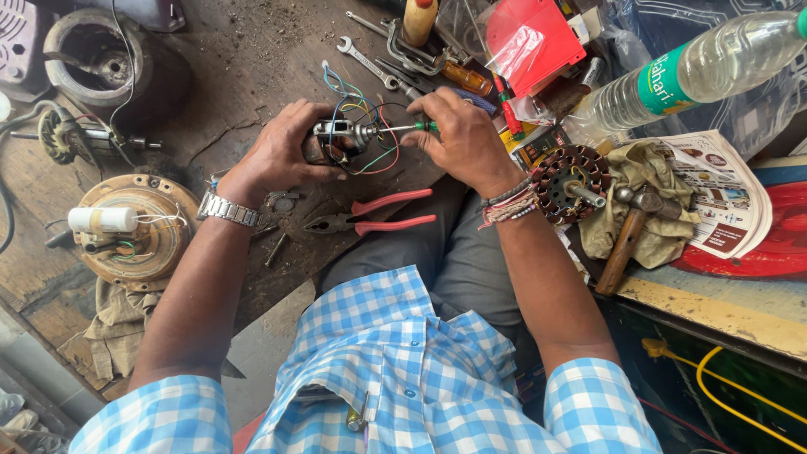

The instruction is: The person works on electrical motor components at a cluttered workbench. They handle a circular stator, wrap white tape around a central hub, and use pliers and a screwdriver to adjust wires and small parts on a cylindrical motor assembly. The person repeatedly picks up and sets down tools while manipulating the components.

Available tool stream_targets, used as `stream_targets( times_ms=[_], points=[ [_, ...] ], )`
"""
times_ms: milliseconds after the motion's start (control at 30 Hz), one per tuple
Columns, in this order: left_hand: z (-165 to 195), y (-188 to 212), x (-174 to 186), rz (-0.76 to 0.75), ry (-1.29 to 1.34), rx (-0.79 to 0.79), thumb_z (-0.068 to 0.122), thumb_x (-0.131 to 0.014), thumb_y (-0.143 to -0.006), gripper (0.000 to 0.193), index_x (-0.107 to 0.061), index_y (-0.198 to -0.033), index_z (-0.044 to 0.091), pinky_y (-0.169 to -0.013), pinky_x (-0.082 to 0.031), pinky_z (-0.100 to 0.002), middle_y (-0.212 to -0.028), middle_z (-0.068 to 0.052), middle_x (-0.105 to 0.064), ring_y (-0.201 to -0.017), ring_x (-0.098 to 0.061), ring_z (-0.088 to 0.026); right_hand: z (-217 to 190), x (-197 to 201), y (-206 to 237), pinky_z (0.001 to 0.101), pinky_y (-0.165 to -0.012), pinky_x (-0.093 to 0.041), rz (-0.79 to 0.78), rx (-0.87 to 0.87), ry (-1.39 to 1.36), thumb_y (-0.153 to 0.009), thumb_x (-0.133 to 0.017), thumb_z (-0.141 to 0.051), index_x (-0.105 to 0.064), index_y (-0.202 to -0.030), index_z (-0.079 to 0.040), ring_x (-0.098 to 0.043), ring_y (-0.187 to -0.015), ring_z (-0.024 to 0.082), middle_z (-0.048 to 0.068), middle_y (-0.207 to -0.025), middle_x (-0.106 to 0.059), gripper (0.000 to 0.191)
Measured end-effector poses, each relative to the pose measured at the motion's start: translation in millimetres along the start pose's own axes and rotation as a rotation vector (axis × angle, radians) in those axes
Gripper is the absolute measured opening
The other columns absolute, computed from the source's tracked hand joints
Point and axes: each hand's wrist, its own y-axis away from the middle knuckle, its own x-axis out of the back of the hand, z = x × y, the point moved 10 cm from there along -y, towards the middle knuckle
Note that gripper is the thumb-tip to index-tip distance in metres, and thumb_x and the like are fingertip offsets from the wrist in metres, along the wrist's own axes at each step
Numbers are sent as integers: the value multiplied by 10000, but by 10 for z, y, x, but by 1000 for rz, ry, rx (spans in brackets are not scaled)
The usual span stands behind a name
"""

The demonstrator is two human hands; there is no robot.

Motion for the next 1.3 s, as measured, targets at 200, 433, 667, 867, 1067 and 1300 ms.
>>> stream_targets(
  times_ms=[200, 433, 667, 867, 1067, 1300],
  points=[
    [-10, -1, -13, -6, 17, 22, 345, -959, -602, 882, -574, -1349, 77, -971, -492, -447, -1156, -125, -610, -1131, -594, -330, -65, 51, -17, 410, -710, -532, 12, 61, 36, -929, -785, -249, -715, -987, -71, -679, -815, 310, 96, -882, -664, 200],
    [33, -25, 3, 7, 2, -28, 344, -962, -615, 883, -568, -1351, 58, -991, -484, -454, -1183, -134, -613, -1152, -588, -339, 13, -36, -65, 434, -693, -522, -127, 21, 61, -992, -745, -271, -737, -1017, -112, -687, -830, 318, 65, -878, -679, 161],
    [38, -3, -2, 1, 3, -24, 343, -962, -614, 873, -578, -1345, 59, -977, -486, -451, -1168, -139, -614, -1141, -587, -342, -163, 18, -64, 428, -735, -537, -63, 189, 192, -924, -767, -261, -752, -997, -137, -669, -828, 307, 71, -839, -631, 144],
    [56, -10, -12, -8, -3, -22, 331, -963, -603, 868, -583, -1334, 59, -974, -487, -448, -1167, -138, -611, -1132, -585, -339, 127, -161, -137, 387, -671, -532, -282, 1, -4, -981, -705, -288, -773, -1060, -129, -699, -743, 254, 75, -814, -719, 191],
    [103, -24, 2, -20, -20, -8, 322, -962, -597, 860, -586, -1328, 68, -978, -481, -445, -1163, -134, -612, -1139, -581, -337, 412, -436, -52, 335, -639, -549, -542, -360, -267, -1005, -620, -301, -725, -1098, -105, -722, -678, 196, 78, -757, -728, 240],
    [53, -75, -1, 0, -28, 111, 338, -961, -625, 844, -576, -1325, 65, -984, -473, -458, -1170, -159, -608, -1143, -579, -354, 576, -178, -9, 432, -791, -541, -138, -279, 0, -974, -678, -171, -690, -1178, -66, -706, -915, 337, 154, -1002, -723, 230]
  ],
)
